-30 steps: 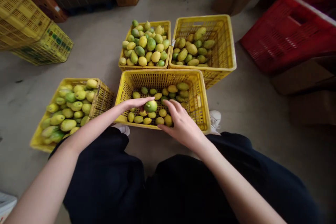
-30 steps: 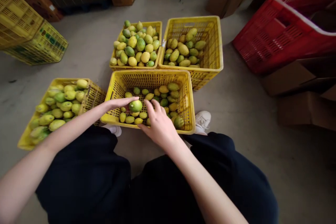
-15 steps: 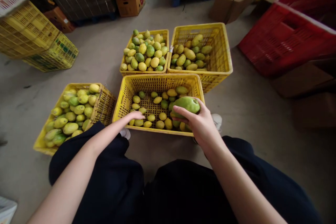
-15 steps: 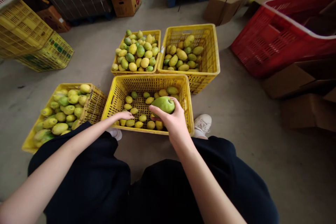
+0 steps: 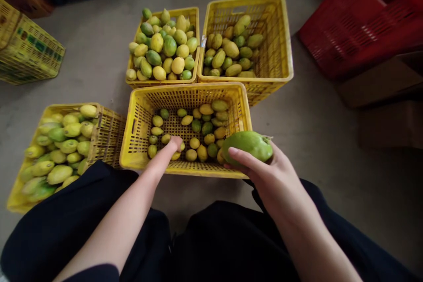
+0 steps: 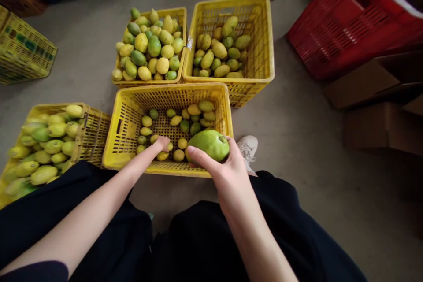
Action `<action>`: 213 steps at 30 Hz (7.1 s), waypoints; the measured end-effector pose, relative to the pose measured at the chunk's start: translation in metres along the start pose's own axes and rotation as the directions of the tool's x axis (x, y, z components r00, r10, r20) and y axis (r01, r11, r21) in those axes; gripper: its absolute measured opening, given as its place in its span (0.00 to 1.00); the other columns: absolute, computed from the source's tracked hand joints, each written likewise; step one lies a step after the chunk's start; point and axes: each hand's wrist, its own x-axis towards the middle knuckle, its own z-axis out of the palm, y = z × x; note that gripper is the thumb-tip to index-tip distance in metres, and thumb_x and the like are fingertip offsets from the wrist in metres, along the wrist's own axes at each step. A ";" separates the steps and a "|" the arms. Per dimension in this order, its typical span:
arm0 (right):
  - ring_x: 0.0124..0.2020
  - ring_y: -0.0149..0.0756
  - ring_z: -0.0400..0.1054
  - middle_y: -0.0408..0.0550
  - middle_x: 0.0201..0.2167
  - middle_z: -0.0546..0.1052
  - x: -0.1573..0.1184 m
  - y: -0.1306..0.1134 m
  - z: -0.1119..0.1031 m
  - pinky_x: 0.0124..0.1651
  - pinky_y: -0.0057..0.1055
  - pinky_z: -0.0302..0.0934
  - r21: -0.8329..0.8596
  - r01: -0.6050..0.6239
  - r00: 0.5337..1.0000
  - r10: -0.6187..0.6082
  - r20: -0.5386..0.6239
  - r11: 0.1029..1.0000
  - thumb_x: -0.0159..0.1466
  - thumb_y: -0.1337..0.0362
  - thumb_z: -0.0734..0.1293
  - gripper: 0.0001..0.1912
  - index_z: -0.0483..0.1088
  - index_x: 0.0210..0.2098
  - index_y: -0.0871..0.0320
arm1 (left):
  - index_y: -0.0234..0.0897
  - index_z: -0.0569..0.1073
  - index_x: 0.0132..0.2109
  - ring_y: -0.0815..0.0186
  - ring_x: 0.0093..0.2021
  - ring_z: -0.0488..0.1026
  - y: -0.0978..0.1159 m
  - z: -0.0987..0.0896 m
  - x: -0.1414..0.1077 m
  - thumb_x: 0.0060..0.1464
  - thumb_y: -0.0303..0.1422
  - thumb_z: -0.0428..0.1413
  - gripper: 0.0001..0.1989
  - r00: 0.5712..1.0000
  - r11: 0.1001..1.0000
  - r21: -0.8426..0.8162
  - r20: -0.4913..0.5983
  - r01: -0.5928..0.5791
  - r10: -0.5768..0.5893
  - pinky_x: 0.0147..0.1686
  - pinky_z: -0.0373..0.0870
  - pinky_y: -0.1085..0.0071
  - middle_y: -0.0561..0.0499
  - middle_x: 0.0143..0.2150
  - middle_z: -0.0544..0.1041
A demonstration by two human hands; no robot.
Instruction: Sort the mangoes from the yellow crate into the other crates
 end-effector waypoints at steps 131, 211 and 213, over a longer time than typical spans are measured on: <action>0.15 0.32 0.59 0.46 0.19 0.71 -0.014 0.011 0.078 0.17 0.29 0.53 0.548 -0.127 0.778 -0.259 0.572 0.827 0.55 0.57 0.61 0.13 0.71 0.24 0.59 | 0.33 0.73 0.48 0.63 0.24 0.76 0.053 -0.144 -0.280 0.57 0.35 0.45 0.17 0.928 -0.385 -0.920 -0.082 0.070 0.363 0.16 0.70 0.75 0.43 0.35 0.78; 0.09 0.29 0.62 0.45 0.22 0.76 -0.010 0.025 0.104 0.08 0.25 0.55 0.313 -0.178 0.878 0.008 0.478 0.933 0.61 0.52 0.61 0.15 0.67 0.30 0.59 | 0.24 0.68 0.51 0.69 0.25 0.67 0.036 -0.147 -0.273 0.61 0.41 0.42 0.24 0.974 -0.658 -0.726 0.073 0.201 0.217 0.14 0.68 0.81 0.41 0.31 0.72; 0.09 0.28 0.61 0.45 0.22 0.76 -0.010 0.024 0.104 0.08 0.25 0.55 0.318 -0.171 0.884 0.003 0.467 0.933 0.62 0.52 0.61 0.16 0.67 0.29 0.58 | 0.25 0.68 0.52 0.69 0.25 0.68 0.036 -0.148 -0.273 0.61 0.40 0.42 0.23 0.975 -0.663 -0.723 0.069 0.194 0.211 0.14 0.69 0.81 0.42 0.31 0.72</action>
